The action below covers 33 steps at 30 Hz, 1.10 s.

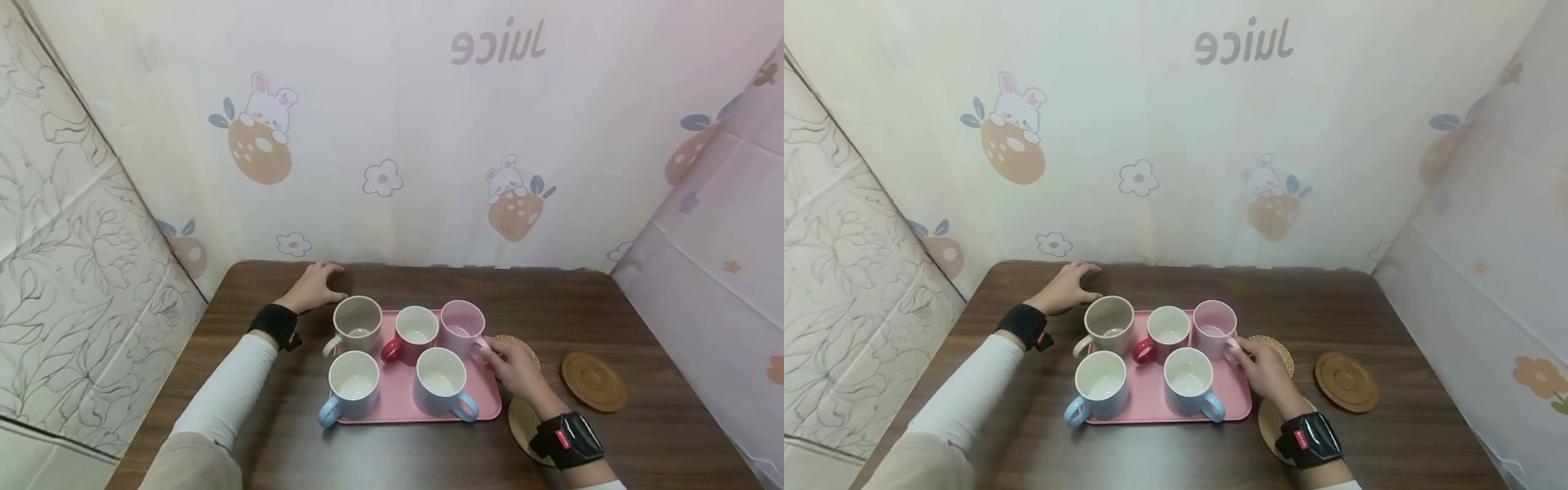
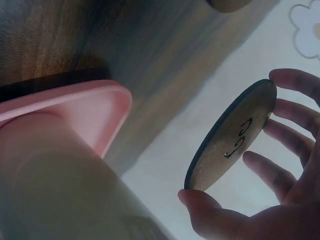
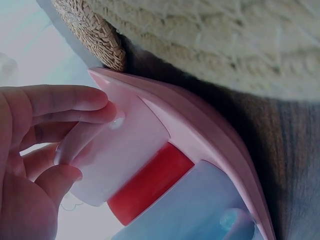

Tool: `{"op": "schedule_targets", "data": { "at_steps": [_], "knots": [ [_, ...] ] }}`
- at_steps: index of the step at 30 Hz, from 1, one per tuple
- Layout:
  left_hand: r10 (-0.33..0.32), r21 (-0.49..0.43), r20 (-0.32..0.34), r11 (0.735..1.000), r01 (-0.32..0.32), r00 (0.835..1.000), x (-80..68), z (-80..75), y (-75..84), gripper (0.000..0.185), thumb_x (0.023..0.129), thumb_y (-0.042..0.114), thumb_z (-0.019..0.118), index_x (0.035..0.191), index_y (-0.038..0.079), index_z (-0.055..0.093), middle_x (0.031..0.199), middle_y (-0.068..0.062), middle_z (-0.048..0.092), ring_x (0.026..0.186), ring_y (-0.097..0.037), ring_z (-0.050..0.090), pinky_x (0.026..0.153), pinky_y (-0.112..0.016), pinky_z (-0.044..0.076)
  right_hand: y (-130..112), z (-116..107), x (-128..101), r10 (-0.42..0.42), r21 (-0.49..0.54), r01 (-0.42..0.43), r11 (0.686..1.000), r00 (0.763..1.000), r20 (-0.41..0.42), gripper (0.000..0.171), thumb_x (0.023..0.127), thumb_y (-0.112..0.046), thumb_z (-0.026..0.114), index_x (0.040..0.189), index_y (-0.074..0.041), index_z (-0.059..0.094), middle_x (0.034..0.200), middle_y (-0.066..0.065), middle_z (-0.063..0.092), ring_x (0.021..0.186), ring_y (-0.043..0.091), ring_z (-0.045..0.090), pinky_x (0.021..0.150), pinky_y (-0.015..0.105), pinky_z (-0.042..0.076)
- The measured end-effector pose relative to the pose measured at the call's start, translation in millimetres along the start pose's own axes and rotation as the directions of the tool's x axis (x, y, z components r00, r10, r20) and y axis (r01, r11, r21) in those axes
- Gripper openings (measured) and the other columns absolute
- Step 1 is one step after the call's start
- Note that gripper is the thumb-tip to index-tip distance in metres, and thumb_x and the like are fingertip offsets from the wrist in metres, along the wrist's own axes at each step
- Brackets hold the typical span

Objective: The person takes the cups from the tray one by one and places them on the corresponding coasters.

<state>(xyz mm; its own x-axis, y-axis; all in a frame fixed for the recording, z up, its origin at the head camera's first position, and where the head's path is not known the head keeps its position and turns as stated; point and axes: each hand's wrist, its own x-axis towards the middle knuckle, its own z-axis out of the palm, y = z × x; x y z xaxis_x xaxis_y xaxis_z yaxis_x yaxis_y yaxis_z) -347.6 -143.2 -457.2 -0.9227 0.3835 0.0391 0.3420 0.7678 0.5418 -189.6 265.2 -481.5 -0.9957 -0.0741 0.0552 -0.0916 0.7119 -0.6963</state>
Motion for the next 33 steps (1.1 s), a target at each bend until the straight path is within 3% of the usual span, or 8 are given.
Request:
{"op": "schedule_targets", "data": {
  "at_steps": [6,14,18,27,33],
  "knots": [
    [0.016,0.044,0.029,0.999,-0.018,0.999,15.4,24.1,-5.9,0.063,0.082,0.035,0.075,0.133,0.006,0.055,0.138,-0.02,0.048,0.128,-0.038,0.041,0.102,-0.055,0.043,0.7,2.2,-4.4,-0.013,0.005,0.013,1.0,1.0,-0.003,0.028,0.095,-0.01,0.062,0.12,0.002,0.066,0.096,0.017,0.07,0.074,0.019,0.063,0.059,0.02,0.052],
    [-0.015,0.097,0.073,0.995,0.007,0.997,3.1,51.2,-24.3,0.055,0.083,0.027,0.074,0.129,0.003,0.058,0.135,-0.022,0.049,0.124,-0.039,0.044,0.099,-0.054,0.045,-1.6,13.6,-4.0,-0.044,0.02,0.043,0.999,0.998,0.053,0.029,0.096,-0.015,0.061,0.12,0.0,0.067,0.093,0.012,0.07,0.075,0.019,0.063,0.061,0.02,0.05],
    [0.026,0.099,0.082,0.995,-0.034,0.996,3.4,54.8,-22.1,0.049,0.085,0.021,0.072,0.128,0.002,0.058,0.133,-0.023,0.051,0.123,-0.04,0.044,0.099,-0.054,0.045,-1.7,13.9,-4.0,-0.029,0.033,0.028,0.999,0.998,0.054,0.029,0.096,-0.014,0.061,0.121,-0.001,0.066,0.096,0.013,0.07,0.076,0.02,0.064,0.061,0.02,0.051],
    [0.069,0.076,0.115,0.994,-0.078,0.991,34.8,53.2,-10.8,0.049,0.086,0.024,0.071,0.13,0.004,0.058,0.136,-0.022,0.05,0.126,-0.039,0.042,0.1,-0.055,0.044,0.1,2.2,-4.0,-0.005,0.013,0.005,1.0,1.0,0.009,0.03,0.096,-0.01,0.06,0.123,0.001,0.064,0.103,0.018,0.07,0.082,0.022,0.066,0.064,0.018,0.053],
    [0.117,0.116,0.124,0.984,-0.131,0.985,40.2,54.8,-8.1,0.042,0.088,0.022,0.067,0.125,0.003,0.06,0.131,-0.025,0.053,0.122,-0.043,0.046,0.096,-0.06,0.045,1.4,-2.0,-5.1,-0.007,0.007,0.006,1.0,1.0,0.005,0.03,0.096,-0.012,0.06,0.123,0.001,0.064,0.105,0.018,0.07,0.08,0.02,0.067,0.063,0.018,0.053]
  ]
}}
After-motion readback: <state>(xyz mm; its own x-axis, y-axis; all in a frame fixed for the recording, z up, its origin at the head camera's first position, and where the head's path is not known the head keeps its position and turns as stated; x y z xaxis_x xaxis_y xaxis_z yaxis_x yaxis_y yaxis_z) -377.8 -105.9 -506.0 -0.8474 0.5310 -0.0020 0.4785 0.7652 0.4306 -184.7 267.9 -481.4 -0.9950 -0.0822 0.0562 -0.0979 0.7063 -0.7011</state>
